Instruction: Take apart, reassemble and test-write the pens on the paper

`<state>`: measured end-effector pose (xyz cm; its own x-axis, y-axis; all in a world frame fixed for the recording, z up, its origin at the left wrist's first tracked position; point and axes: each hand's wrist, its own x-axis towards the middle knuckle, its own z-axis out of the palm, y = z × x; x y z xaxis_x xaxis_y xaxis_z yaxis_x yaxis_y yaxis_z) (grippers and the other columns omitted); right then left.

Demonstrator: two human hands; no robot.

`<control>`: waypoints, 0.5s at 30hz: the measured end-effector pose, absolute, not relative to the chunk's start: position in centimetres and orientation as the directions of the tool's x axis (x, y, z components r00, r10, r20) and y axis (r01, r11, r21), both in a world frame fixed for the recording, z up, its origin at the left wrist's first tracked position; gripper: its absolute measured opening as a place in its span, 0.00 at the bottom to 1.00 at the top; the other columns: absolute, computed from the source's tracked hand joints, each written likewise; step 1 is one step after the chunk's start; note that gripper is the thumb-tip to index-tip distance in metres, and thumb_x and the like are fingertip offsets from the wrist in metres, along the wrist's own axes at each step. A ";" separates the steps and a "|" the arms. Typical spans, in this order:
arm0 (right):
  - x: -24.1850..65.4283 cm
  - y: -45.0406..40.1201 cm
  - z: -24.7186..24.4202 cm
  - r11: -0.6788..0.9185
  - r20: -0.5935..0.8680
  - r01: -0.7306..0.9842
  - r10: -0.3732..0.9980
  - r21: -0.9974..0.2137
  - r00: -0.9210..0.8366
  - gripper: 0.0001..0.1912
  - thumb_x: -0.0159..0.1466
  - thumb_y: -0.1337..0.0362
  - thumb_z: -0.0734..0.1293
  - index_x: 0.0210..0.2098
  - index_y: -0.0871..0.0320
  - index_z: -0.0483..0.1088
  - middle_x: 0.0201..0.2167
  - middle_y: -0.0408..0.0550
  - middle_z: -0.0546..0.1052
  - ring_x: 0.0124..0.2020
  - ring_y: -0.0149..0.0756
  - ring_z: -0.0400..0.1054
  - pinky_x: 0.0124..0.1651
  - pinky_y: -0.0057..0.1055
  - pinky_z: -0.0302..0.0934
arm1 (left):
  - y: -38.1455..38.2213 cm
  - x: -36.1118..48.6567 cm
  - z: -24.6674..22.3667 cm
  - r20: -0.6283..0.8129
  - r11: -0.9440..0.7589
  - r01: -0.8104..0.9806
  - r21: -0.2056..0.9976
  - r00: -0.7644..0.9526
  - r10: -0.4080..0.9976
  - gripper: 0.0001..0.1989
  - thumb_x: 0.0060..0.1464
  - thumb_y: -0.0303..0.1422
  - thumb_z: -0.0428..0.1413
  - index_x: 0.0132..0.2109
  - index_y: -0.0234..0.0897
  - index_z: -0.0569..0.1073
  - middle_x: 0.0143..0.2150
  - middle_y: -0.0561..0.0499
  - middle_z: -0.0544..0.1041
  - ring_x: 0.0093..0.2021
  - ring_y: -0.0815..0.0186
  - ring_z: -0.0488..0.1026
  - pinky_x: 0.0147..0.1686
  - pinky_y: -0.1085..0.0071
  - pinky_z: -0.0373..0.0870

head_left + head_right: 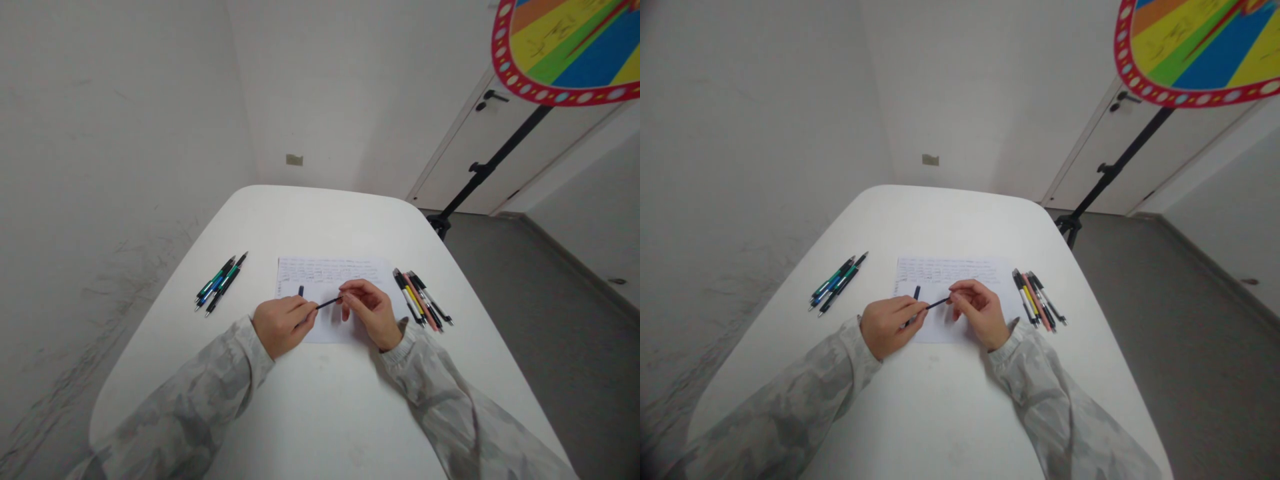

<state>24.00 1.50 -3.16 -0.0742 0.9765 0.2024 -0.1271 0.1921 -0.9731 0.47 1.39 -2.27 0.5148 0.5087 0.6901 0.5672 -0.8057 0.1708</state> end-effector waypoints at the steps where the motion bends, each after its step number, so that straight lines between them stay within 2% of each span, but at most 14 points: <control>1: 24.0 1.5 -3.2 0.199 0.206 -0.097 0.976 -0.975 -0.067 0.17 0.64 0.48 0.76 0.39 0.56 0.77 0.29 0.46 0.81 0.21 0.33 0.72 0.27 0.32 0.70 | 1.4 0.5 -2.2 0.688 -0.804 0.570 0.168 0.516 0.509 0.06 0.70 0.29 0.57 0.46 0.37 0.80 0.36 0.51 0.84 0.32 0.68 0.81 0.30 0.71 0.74; 5: 24.0 1.6 -3.1 0.241 0.243 -0.043 0.969 -0.969 -0.036 0.14 0.65 0.51 0.76 0.36 0.56 0.80 0.31 0.47 0.81 0.23 0.32 0.72 0.29 0.32 0.70 | 1.4 0.4 -2.1 0.680 -0.796 0.580 0.173 0.514 0.522 0.07 0.70 0.29 0.56 0.46 0.37 0.80 0.36 0.51 0.84 0.32 0.67 0.81 0.30 0.71 0.74; 15: 24.2 1.7 -3.3 0.269 0.270 -0.072 0.963 -0.960 -0.003 0.08 0.63 0.56 0.77 0.35 0.53 0.84 0.31 0.46 0.81 0.24 0.31 0.70 0.28 0.31 0.69 | 1.4 0.3 -2.4 0.672 -0.790 0.579 0.202 0.505 0.541 0.07 0.71 0.30 0.56 0.47 0.37 0.80 0.36 0.50 0.84 0.33 0.67 0.81 0.31 0.71 0.74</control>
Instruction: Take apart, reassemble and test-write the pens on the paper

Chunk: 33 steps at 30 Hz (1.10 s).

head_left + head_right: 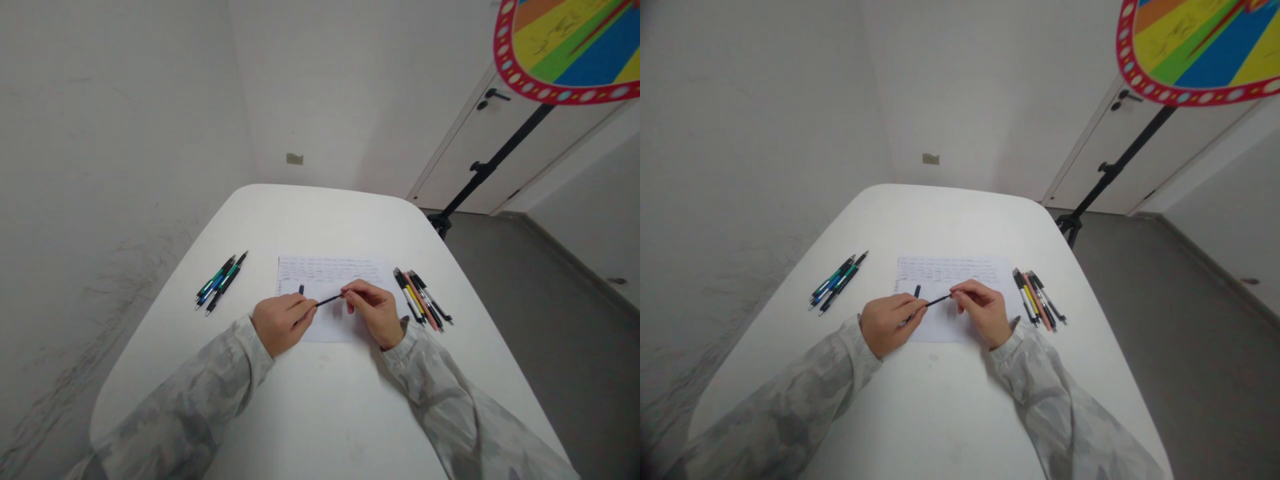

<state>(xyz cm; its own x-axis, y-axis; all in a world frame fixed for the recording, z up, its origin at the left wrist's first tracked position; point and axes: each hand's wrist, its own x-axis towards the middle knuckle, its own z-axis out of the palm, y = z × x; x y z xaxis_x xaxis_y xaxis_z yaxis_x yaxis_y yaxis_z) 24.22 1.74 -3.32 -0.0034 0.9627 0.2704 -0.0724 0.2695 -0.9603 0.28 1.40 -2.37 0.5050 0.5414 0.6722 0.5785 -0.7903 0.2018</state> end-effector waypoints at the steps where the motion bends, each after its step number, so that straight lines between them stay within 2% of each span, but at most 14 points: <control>1: 24.2 1.7 -3.4 0.266 0.268 -0.070 0.963 -0.961 -0.015 0.08 0.63 0.56 0.78 0.36 0.53 0.85 0.31 0.46 0.82 0.24 0.31 0.70 0.28 0.32 0.69 | 1.4 0.3 -2.3 0.674 -0.793 0.575 0.202 0.506 0.538 0.06 0.70 0.29 0.57 0.47 0.37 0.80 0.37 0.51 0.84 0.33 0.67 0.81 0.31 0.71 0.74; 8: 24.0 1.6 -3.4 0.230 0.231 -0.021 0.971 -0.973 -0.063 0.12 0.60 0.53 0.80 0.36 0.54 0.85 0.31 0.48 0.82 0.24 0.32 0.70 0.27 0.31 0.69 | 1.4 0.2 -2.3 0.685 -0.801 0.564 0.204 0.502 0.528 0.06 0.70 0.29 0.57 0.48 0.37 0.80 0.37 0.50 0.85 0.33 0.67 0.82 0.32 0.71 0.75; 14: 23.8 1.5 -3.6 0.262 0.261 0.006 0.961 -0.965 -0.094 0.11 0.61 0.55 0.80 0.38 0.55 0.85 0.29 0.46 0.80 0.25 0.31 0.71 0.29 0.31 0.70 | 1.5 0.2 -2.6 0.680 -0.801 0.560 0.210 0.506 0.531 0.07 0.70 0.30 0.57 0.50 0.37 0.80 0.38 0.49 0.85 0.34 0.67 0.82 0.33 0.72 0.77; 17: 23.9 1.6 -3.7 0.260 0.259 -0.004 0.958 -0.965 -0.126 0.11 0.61 0.55 0.80 0.38 0.55 0.85 0.32 0.48 0.82 0.27 0.33 0.73 0.30 0.32 0.72 | 1.5 0.2 -2.7 0.672 -0.809 0.546 0.219 0.517 0.531 0.08 0.70 0.31 0.58 0.52 0.38 0.80 0.40 0.50 0.85 0.35 0.66 0.82 0.35 0.71 0.77; 20: 24.0 1.7 -3.6 0.232 0.236 -0.050 0.967 -0.971 -0.099 0.11 0.61 0.55 0.80 0.37 0.55 0.84 0.37 0.51 0.85 0.28 0.34 0.75 0.31 0.33 0.73 | 1.6 -0.1 -2.4 0.676 -0.784 0.539 0.308 0.456 0.579 0.12 0.70 0.33 0.57 0.57 0.37 0.77 0.42 0.48 0.85 0.34 0.67 0.81 0.38 0.70 0.78; 23: 24.1 1.8 -3.5 0.213 0.213 -0.087 0.977 -0.973 0.007 0.12 0.62 0.54 0.79 0.37 0.56 0.83 0.38 0.52 0.86 0.23 0.32 0.73 0.28 0.33 0.71 | 1.9 -0.5 -2.2 0.614 -0.648 0.650 0.397 0.336 0.714 0.07 0.67 0.35 0.57 0.47 0.37 0.76 0.37 0.49 0.82 0.32 0.65 0.77 0.38 0.67 0.76; 24: 24.1 1.9 -3.4 0.216 0.212 -0.096 0.976 -0.972 0.052 0.12 0.62 0.54 0.79 0.37 0.56 0.82 0.37 0.52 0.86 0.21 0.31 0.71 0.27 0.32 0.70 | 2.1 -0.6 -2.2 0.578 -0.592 0.703 0.394 0.311 0.755 0.06 0.65 0.37 0.59 0.42 0.38 0.74 0.34 0.50 0.80 0.32 0.64 0.76 0.36 0.66 0.74; 26: 24.1 2.0 -3.4 0.232 0.217 -0.109 0.967 -0.967 0.133 0.13 0.62 0.54 0.79 0.37 0.56 0.81 0.36 0.51 0.86 0.20 0.30 0.70 0.25 0.31 0.69 | 2.4 -0.7 -2.4 0.487 -0.504 0.788 0.355 0.304 0.819 0.11 0.60 0.40 0.63 0.36 0.40 0.71 0.31 0.51 0.75 0.32 0.62 0.74 0.33 0.66 0.71; 29: 24.0 2.1 -3.4 0.246 0.221 -0.112 0.955 -0.963 0.197 0.13 0.62 0.54 0.79 0.38 0.56 0.79 0.37 0.50 0.86 0.20 0.29 0.70 0.25 0.30 0.68 | 2.6 -0.8 -2.7 0.365 -0.465 0.825 0.321 0.346 0.864 0.14 0.55 0.39 0.67 0.35 0.40 0.69 0.32 0.53 0.75 0.31 0.62 0.74 0.30 0.66 0.68; 33: 24.2 2.2 -3.4 0.254 0.229 -0.110 0.953 -0.961 0.199 0.13 0.63 0.54 0.78 0.39 0.57 0.78 0.37 0.50 0.86 0.22 0.30 0.71 0.27 0.31 0.69 | 2.5 -0.9 -2.8 0.347 -0.504 0.799 0.327 0.394 0.851 0.07 0.57 0.30 0.64 0.36 0.41 0.72 0.33 0.54 0.77 0.32 0.64 0.75 0.29 0.68 0.66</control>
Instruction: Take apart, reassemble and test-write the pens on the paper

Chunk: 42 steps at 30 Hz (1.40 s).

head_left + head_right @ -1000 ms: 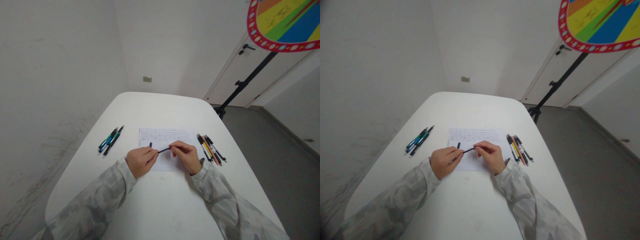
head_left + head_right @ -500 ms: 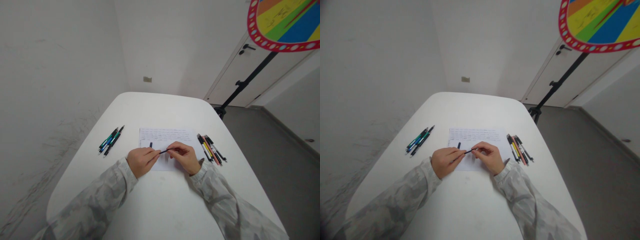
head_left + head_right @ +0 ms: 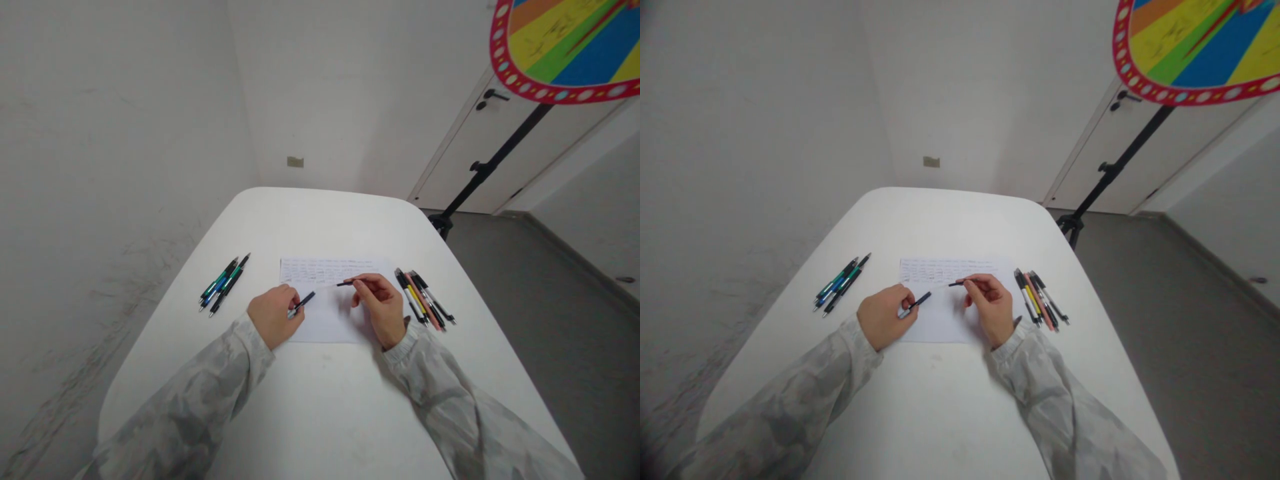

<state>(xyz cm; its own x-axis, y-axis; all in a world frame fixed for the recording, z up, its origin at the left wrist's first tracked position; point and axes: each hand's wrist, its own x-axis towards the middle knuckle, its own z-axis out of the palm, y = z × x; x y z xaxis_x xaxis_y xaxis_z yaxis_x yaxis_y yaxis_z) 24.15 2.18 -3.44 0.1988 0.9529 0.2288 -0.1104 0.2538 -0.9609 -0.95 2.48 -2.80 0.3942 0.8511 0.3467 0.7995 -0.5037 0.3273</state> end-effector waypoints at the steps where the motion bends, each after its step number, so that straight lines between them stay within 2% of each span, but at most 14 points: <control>1: 24.2 2.2 -3.5 0.256 0.232 -0.108 0.953 -0.961 0.195 0.13 0.63 0.54 0.78 0.38 0.57 0.78 0.36 0.50 0.86 0.22 0.30 0.71 0.27 0.31 0.69 | 2.5 -1.0 -2.8 0.376 -0.532 0.786 0.315 0.412 0.830 0.05 0.58 0.29 0.63 0.37 0.41 0.73 0.33 0.54 0.78 0.33 0.64 0.76 0.29 0.68 0.67; 4: 24.4 2.2 -3.8 0.267 0.241 -0.113 0.950 -0.957 0.197 0.13 0.64 0.54 0.77 0.38 0.57 0.77 0.36 0.50 0.85 0.22 0.30 0.70 0.27 0.31 0.68 | 2.6 -1.4 -2.7 0.491 -0.644 0.722 0.253 0.478 0.729 0.01 0.64 0.30 0.59 0.41 0.39 0.74 0.36 0.50 0.80 0.37 0.62 0.78 0.35 0.68 0.72; 10: 24.9 2.4 -4.5 0.292 0.250 -0.169 0.940 -0.941 0.233 0.11 0.65 0.56 0.77 0.40 0.56 0.77 0.37 0.48 0.85 0.23 0.29 0.69 0.27 0.30 0.65 | 2.7 -1.6 -2.3 0.599 -0.701 0.672 0.239 0.466 0.651 0.05 0.71 0.32 0.54 0.45 0.37 0.75 0.39 0.47 0.81 0.39 0.62 0.78 0.40 0.65 0.75; 17: 24.9 2.5 -4.4 0.277 0.233 -0.187 0.945 -0.942 0.230 0.13 0.64 0.54 0.77 0.39 0.56 0.76 0.37 0.49 0.84 0.23 0.30 0.69 0.26 0.30 0.65 | 2.7 -1.2 -2.2 0.637 -0.729 0.651 0.213 0.473 0.608 0.05 0.71 0.32 0.55 0.45 0.38 0.75 0.39 0.47 0.81 0.39 0.60 0.78 0.40 0.62 0.74; 26: 24.9 2.7 -4.4 0.304 0.205 -0.304 0.926 -0.903 0.317 0.14 0.62 0.55 0.78 0.39 0.55 0.75 0.35 0.46 0.83 0.20 0.27 0.67 0.23 0.27 0.61 | 2.8 -1.4 -2.6 0.624 -0.729 0.654 0.203 0.487 0.611 0.07 0.73 0.33 0.54 0.47 0.38 0.75 0.41 0.46 0.82 0.40 0.61 0.78 0.40 0.62 0.71; 32: 25.0 2.8 -4.7 0.323 0.265 -0.178 0.921 -0.930 0.287 0.13 0.66 0.54 0.76 0.40 0.55 0.74 0.36 0.46 0.83 0.21 0.28 0.67 0.24 0.28 0.63 | 2.9 -1.4 -2.5 0.635 -0.744 0.648 0.164 0.508 0.582 0.06 0.73 0.33 0.54 0.47 0.37 0.75 0.41 0.47 0.82 0.40 0.60 0.77 0.39 0.62 0.70; 36: 24.8 2.2 -4.3 0.347 0.318 -0.081 0.914 -0.934 0.251 0.11 0.67 0.55 0.75 0.40 0.55 0.76 0.37 0.48 0.84 0.23 0.30 0.69 0.27 0.31 0.66 | 2.8 -1.4 -2.2 0.623 -0.747 0.658 0.092 0.548 0.559 0.08 0.74 0.33 0.52 0.47 0.38 0.76 0.40 0.47 0.82 0.39 0.61 0.77 0.39 0.62 0.69; 39: 24.2 1.4 -3.7 0.347 0.349 0.035 0.932 -0.937 0.093 0.09 0.67 0.55 0.75 0.40 0.54 0.80 0.37 0.49 0.85 0.26 0.35 0.73 0.32 0.35 0.70 | 2.7 -1.2 -2.0 0.617 -0.758 0.649 0.066 0.570 0.542 0.09 0.74 0.34 0.52 0.48 0.37 0.76 0.41 0.47 0.82 0.39 0.61 0.77 0.40 0.61 0.69; 42: 23.6 0.9 -3.1 0.401 0.393 0.194 0.916 -0.895 -0.083 0.08 0.67 0.57 0.75 0.42 0.52 0.83 0.39 0.50 0.85 0.33 0.40 0.77 0.41 0.40 0.73 | 2.6 -1.1 -2.1 0.610 -0.770 0.633 0.084 0.578 0.542 0.09 0.75 0.34 0.52 0.48 0.37 0.76 0.41 0.47 0.83 0.40 0.61 0.78 0.40 0.62 0.69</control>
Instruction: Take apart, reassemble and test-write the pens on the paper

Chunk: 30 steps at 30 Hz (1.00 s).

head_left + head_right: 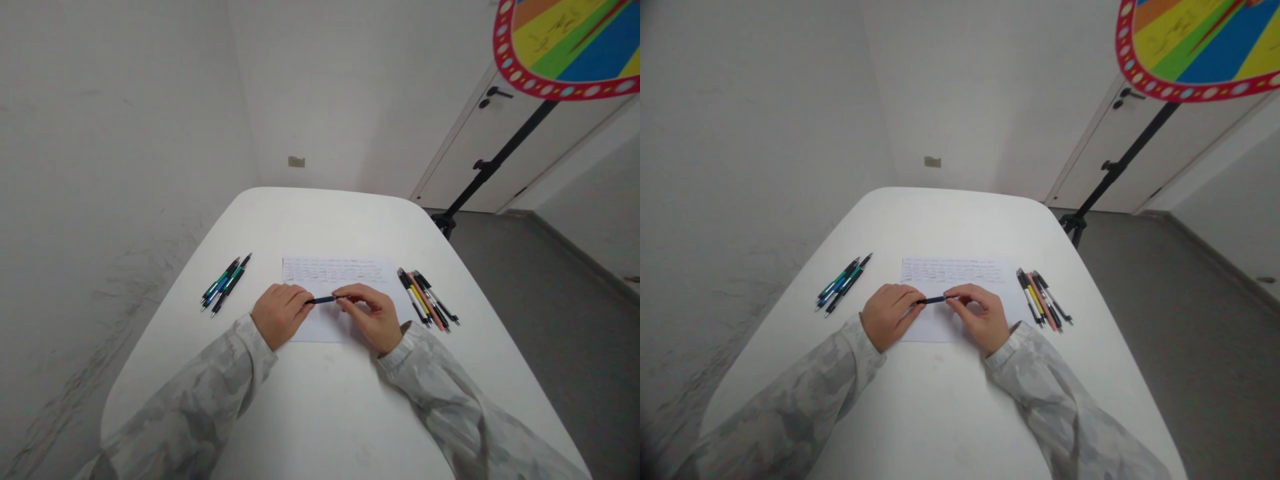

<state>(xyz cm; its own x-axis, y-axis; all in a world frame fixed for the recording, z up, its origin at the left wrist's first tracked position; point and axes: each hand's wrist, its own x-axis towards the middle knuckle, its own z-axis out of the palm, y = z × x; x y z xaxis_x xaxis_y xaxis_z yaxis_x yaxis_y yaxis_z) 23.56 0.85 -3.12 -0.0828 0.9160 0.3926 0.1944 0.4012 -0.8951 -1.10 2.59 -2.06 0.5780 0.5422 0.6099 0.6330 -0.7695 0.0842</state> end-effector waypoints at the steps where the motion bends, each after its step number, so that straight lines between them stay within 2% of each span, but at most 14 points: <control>1: 23.4 0.8 -2.9 0.425 0.409 0.229 0.905 -0.876 -0.116 0.09 0.67 0.57 0.76 0.45 0.51 0.83 0.42 0.50 0.85 0.35 0.40 0.77 0.45 0.42 0.73 | 2.6 -1.1 -2.1 0.606 -0.772 0.629 0.092 0.580 0.545 0.09 0.75 0.34 0.52 0.48 0.38 0.76 0.42 0.47 0.83 0.40 0.61 0.78 0.41 0.62 0.69; 4: 23.6 0.9 -2.2 0.493 0.476 0.278 0.869 -0.824 -0.132 0.22 0.63 0.57 0.79 0.55 0.49 0.78 0.50 0.51 0.83 0.39 0.42 0.77 0.52 0.45 0.72 | 2.6 -1.1 -2.2 0.611 -0.771 0.626 0.118 0.566 0.554 0.09 0.74 0.34 0.52 0.48 0.37 0.76 0.42 0.47 0.83 0.40 0.61 0.78 0.41 0.61 0.69; 5: 24.0 1.1 -1.9 0.513 0.502 0.295 0.857 -0.806 -0.118 0.23 0.63 0.57 0.78 0.56 0.50 0.77 0.51 0.52 0.82 0.40 0.43 0.76 0.52 0.45 0.71 | 2.7 -1.1 -2.3 0.615 -0.769 0.627 0.127 0.559 0.557 0.09 0.74 0.34 0.52 0.48 0.37 0.75 0.42 0.47 0.83 0.40 0.61 0.77 0.41 0.61 0.69; 8: 26.0 1.8 -0.6 0.541 0.557 0.426 0.824 -0.725 -0.098 0.10 0.69 0.59 0.71 0.50 0.52 0.76 0.43 0.51 0.80 0.40 0.43 0.73 0.48 0.43 0.69 | 2.8 -1.2 -2.4 0.620 -0.763 0.629 0.146 0.543 0.566 0.09 0.75 0.34 0.52 0.48 0.36 0.75 0.42 0.47 0.82 0.40 0.60 0.77 0.40 0.61 0.69; 10: 27.7 2.2 0.1 0.497 0.505 0.598 0.846 -0.628 -0.173 0.06 0.69 0.60 0.70 0.44 0.53 0.76 0.37 0.49 0.78 0.38 0.43 0.72 0.46 0.41 0.66 | 2.9 -1.1 -2.5 0.621 -0.761 0.632 0.151 0.538 0.570 0.09 0.75 0.34 0.51 0.47 0.37 0.75 0.41 0.47 0.82 0.41 0.60 0.77 0.41 0.61 0.69; 12: 29.2 2.4 0.4 0.437 0.365 0.731 0.891 -0.524 -0.271 0.11 0.67 0.59 0.71 0.47 0.54 0.77 0.37 0.49 0.79 0.36 0.41 0.71 0.43 0.40 0.65 | 2.9 -1.1 -2.6 0.618 -0.757 0.633 0.158 0.535 0.576 0.10 0.75 0.34 0.51 0.47 0.37 0.75 0.41 0.47 0.82 0.41 0.60 0.77 0.41 0.61 0.69; 16: 30.5 2.3 -0.2 0.313 0.204 0.857 0.947 -0.410 -0.248 0.16 0.68 0.55 0.71 0.52 0.55 0.77 0.39 0.49 0.81 0.33 0.39 0.73 0.44 0.38 0.65 | 2.9 -1.1 -2.7 0.608 -0.753 0.635 0.174 0.532 0.589 0.10 0.75 0.34 0.51 0.48 0.37 0.75 0.41 0.47 0.82 0.41 0.60 0.77 0.42 0.61 0.69; 20: 30.4 2.6 -1.0 0.319 0.127 0.840 0.948 -0.440 -0.293 0.12 0.69 0.56 0.69 0.47 0.55 0.79 0.37 0.50 0.82 0.32 0.39 0.74 0.39 0.36 0.66 | 3.0 -1.1 -2.6 0.610 -0.757 0.631 0.166 0.538 0.582 0.09 0.75 0.34 0.51 0.48 0.36 0.75 0.41 0.47 0.82 0.41 0.60 0.77 0.41 0.61 0.69; 23: 30.1 2.9 -1.1 0.346 0.158 0.801 0.938 -0.488 -0.309 0.09 0.70 0.59 0.68 0.42 0.55 0.81 0.36 0.50 0.82 0.32 0.40 0.74 0.38 0.36 0.66 | 3.0 -1.1 -2.5 0.613 -0.763 0.625 0.167 0.540 0.576 0.09 0.75 0.34 0.51 0.48 0.37 0.75 0.41 0.47 0.82 0.41 0.60 0.77 0.41 0.61 0.68; 26: 29.2 2.8 -0.8 0.370 0.244 0.690 0.929 -0.622 -0.279 0.10 0.71 0.57 0.69 0.43 0.55 0.82 0.38 0.51 0.84 0.34 0.41 0.75 0.39 0.37 0.68 | 2.9 -1.0 -2.5 0.618 -0.773 0.610 0.172 0.545 0.567 0.09 0.75 0.34 0.51 0.47 0.37 0.75 0.41 0.47 0.82 0.41 0.60 0.77 0.42 0.61 0.68; 30: 27.1 2.2 -0.6 0.363 0.317 0.425 0.932 -0.830 -0.178 0.12 0.68 0.53 0.74 0.44 0.54 0.82 0.39 0.50 0.85 0.35 0.41 0.78 0.42 0.38 0.72 | 3.0 -0.9 -2.4 0.624 -0.784 0.601 0.159 0.554 0.551 0.09 0.75 0.33 0.51 0.48 0.37 0.75 0.41 0.48 0.82 0.41 0.60 0.77 0.42 0.61 0.68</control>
